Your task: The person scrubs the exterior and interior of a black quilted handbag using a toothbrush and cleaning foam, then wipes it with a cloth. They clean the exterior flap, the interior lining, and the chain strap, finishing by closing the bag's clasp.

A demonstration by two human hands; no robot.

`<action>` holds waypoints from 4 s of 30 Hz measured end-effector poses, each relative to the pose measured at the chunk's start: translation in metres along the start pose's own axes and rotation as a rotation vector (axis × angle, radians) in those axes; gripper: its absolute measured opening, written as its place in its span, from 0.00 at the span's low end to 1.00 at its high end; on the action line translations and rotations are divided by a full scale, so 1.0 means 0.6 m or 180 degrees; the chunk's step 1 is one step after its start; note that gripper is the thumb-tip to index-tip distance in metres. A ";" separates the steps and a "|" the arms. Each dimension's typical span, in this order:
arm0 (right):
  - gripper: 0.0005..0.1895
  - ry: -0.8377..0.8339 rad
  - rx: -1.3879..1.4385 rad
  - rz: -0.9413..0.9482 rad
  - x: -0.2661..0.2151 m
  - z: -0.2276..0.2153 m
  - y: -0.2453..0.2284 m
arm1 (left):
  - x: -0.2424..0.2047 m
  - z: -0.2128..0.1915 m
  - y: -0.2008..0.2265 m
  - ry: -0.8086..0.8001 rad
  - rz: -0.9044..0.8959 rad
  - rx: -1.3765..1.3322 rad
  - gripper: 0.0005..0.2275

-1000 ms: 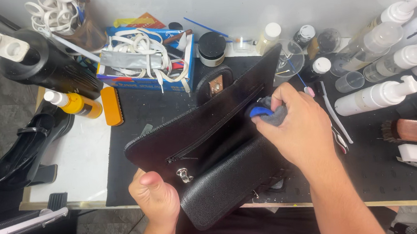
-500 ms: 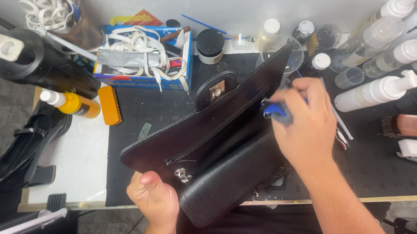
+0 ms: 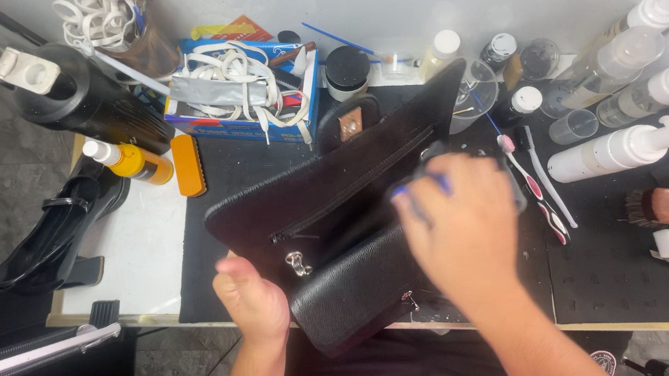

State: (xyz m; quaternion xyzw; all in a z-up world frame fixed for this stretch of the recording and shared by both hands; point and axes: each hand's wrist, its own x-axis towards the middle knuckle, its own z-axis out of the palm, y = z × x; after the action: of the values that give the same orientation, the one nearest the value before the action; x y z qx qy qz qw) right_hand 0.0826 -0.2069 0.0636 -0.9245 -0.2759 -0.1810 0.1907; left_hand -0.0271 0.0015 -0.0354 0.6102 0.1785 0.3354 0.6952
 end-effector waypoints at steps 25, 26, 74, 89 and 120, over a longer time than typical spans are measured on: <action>0.13 -0.0077 0.1696 -0.1132 -0.034 0.006 -0.119 | 0.035 0.025 0.080 -0.1519 0.0167 0.0025 0.57; 0.12 0.0016 0.1656 -0.1107 -0.048 -0.004 -0.103 | 0.036 0.020 0.075 -0.1534 0.0210 0.0079 0.56; 0.31 0.1022 0.1707 0.0158 -0.216 0.075 -0.005 | 0.052 -0.003 -0.015 -0.1269 0.0432 -0.0984 0.28; 0.29 0.0972 0.1334 0.0210 -0.233 0.096 0.000 | 0.048 0.001 0.011 -0.1596 0.0566 -0.0598 0.24; 0.19 -0.1237 0.4403 0.3488 -0.300 0.087 -0.009 | -0.111 0.013 0.018 -0.0493 0.1027 0.1141 0.27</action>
State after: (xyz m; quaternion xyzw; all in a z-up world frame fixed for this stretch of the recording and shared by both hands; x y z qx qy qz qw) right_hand -0.0494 -0.2584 -0.0589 -0.6195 0.1286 0.3009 0.7135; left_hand -0.0721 -0.0492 -0.0342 0.7682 0.0817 0.3572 0.5250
